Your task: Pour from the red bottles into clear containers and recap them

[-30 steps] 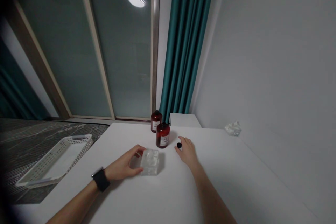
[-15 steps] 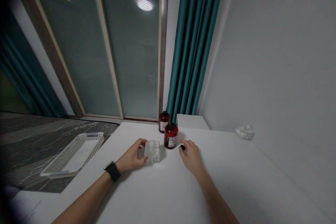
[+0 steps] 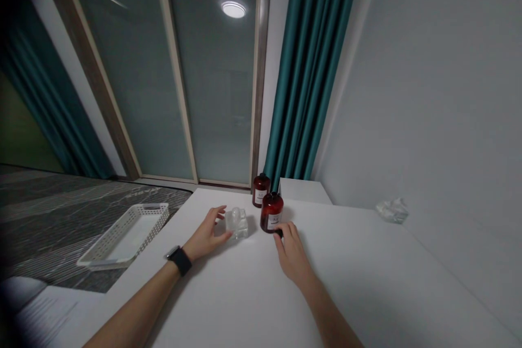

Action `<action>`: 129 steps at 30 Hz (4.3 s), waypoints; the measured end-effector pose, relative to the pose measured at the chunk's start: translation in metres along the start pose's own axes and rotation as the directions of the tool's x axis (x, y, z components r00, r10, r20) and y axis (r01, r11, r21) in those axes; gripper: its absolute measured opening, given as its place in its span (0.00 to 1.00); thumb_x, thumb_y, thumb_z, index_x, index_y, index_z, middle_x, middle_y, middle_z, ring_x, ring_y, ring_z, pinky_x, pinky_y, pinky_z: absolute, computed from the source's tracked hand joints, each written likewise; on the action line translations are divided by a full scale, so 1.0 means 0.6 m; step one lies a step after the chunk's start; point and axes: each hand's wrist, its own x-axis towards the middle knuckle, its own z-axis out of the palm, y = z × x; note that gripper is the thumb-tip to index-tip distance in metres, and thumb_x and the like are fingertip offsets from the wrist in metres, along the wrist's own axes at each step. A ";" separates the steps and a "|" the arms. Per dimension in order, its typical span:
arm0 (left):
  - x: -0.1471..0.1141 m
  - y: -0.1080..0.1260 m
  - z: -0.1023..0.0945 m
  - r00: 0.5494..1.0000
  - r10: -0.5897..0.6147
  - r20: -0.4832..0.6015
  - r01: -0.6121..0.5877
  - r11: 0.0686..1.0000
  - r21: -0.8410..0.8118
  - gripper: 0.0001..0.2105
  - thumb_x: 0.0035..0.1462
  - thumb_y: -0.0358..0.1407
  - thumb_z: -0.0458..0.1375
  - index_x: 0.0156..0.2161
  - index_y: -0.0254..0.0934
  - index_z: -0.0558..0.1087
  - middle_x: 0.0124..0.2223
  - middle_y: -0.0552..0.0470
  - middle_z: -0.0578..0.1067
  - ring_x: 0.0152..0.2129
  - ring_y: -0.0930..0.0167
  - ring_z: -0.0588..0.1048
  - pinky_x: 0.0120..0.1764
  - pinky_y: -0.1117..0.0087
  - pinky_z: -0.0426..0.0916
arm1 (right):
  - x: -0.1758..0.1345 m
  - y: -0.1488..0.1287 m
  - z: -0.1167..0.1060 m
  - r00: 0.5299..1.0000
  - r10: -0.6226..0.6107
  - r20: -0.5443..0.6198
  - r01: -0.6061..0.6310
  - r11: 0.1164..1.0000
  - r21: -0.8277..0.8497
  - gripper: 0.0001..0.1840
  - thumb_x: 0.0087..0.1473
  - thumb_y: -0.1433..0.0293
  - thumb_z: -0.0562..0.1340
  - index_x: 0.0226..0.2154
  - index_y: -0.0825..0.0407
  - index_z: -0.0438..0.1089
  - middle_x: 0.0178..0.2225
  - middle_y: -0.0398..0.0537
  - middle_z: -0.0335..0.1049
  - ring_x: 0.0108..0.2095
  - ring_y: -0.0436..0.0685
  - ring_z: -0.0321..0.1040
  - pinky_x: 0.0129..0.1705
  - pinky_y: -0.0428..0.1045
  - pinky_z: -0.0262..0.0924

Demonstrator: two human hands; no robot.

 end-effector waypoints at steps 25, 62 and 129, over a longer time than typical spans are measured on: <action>-0.022 0.077 0.017 0.922 0.307 -0.236 -0.282 0.950 0.134 0.18 0.60 0.29 0.53 0.55 0.41 0.64 0.54 0.43 0.65 0.53 0.59 0.67 0.55 0.52 0.68 | 0.059 -0.026 -0.047 0.874 0.167 -0.456 -0.012 0.946 0.323 0.11 0.52 0.61 0.67 0.35 0.49 0.69 0.38 0.51 0.76 0.42 0.60 0.72 0.49 0.59 0.63; -0.028 0.096 0.020 0.920 0.368 -0.133 -0.368 0.929 0.027 0.14 0.60 0.27 0.53 0.51 0.39 0.66 0.50 0.42 0.69 0.49 0.61 0.71 0.51 0.55 0.71 | 0.067 -0.026 0.011 0.998 0.024 -0.064 -0.006 0.962 0.274 0.20 0.47 0.69 0.69 0.44 0.47 0.69 0.50 0.53 0.72 0.51 0.62 0.70 0.56 0.60 0.63; -0.045 0.142 0.042 0.905 0.414 -0.101 -0.426 0.870 -0.249 0.17 0.58 0.36 0.65 0.52 0.42 0.70 0.51 0.45 0.74 0.49 0.62 0.71 0.50 0.59 0.68 | -0.011 -0.093 0.010 0.997 0.067 0.045 -0.080 0.819 0.568 0.18 0.59 0.65 0.63 0.52 0.43 0.68 0.51 0.50 0.68 0.53 0.58 0.67 0.57 0.53 0.63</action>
